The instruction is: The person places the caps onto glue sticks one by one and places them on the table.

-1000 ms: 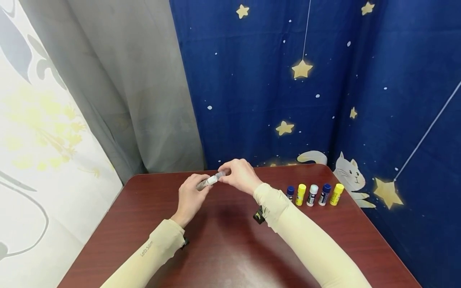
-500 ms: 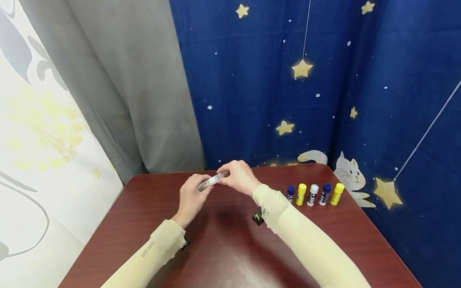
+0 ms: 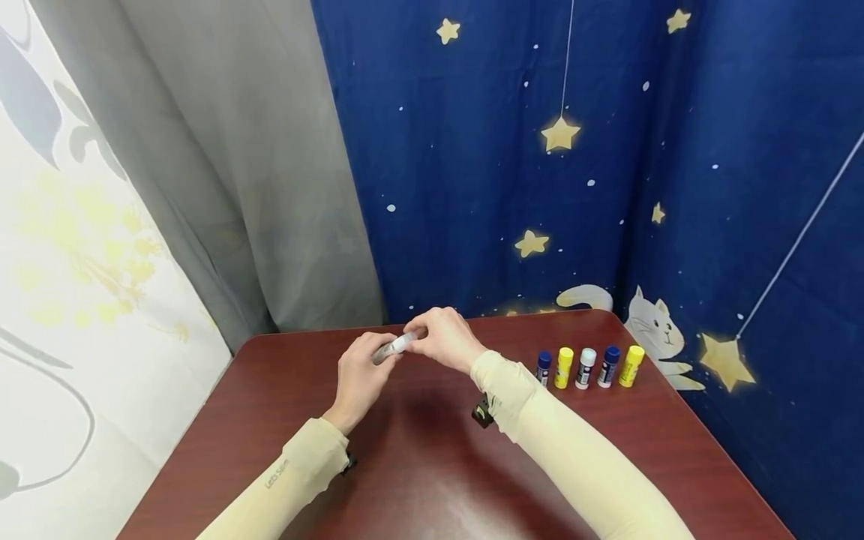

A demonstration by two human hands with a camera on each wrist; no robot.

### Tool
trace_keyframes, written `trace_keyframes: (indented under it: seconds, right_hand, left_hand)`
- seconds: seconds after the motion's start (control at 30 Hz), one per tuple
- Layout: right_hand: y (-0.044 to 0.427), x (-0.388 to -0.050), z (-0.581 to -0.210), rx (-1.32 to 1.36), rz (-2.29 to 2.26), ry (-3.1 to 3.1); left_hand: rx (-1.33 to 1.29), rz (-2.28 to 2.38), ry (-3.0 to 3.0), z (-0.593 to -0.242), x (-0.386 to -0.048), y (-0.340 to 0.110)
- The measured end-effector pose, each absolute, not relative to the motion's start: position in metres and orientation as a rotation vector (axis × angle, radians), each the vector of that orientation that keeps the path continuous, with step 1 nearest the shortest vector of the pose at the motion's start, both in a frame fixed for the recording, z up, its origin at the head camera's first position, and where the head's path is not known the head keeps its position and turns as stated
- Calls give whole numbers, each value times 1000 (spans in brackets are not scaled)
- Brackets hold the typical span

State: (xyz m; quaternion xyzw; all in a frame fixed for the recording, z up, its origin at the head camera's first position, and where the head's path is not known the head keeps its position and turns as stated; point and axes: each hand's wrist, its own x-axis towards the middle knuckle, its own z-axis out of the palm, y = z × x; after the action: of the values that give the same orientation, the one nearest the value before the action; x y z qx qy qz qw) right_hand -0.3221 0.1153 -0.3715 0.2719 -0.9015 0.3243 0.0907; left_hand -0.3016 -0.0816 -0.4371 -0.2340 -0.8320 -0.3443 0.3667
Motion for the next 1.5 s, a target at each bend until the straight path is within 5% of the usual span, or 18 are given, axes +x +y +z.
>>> trace_keyframes:
  seconds: [1.5]
  right_hand:
    - [110, -319, -391, 833, 1001, -2660]
  left_hand:
    - [-565, -748, -2099, -447, -296, -71]
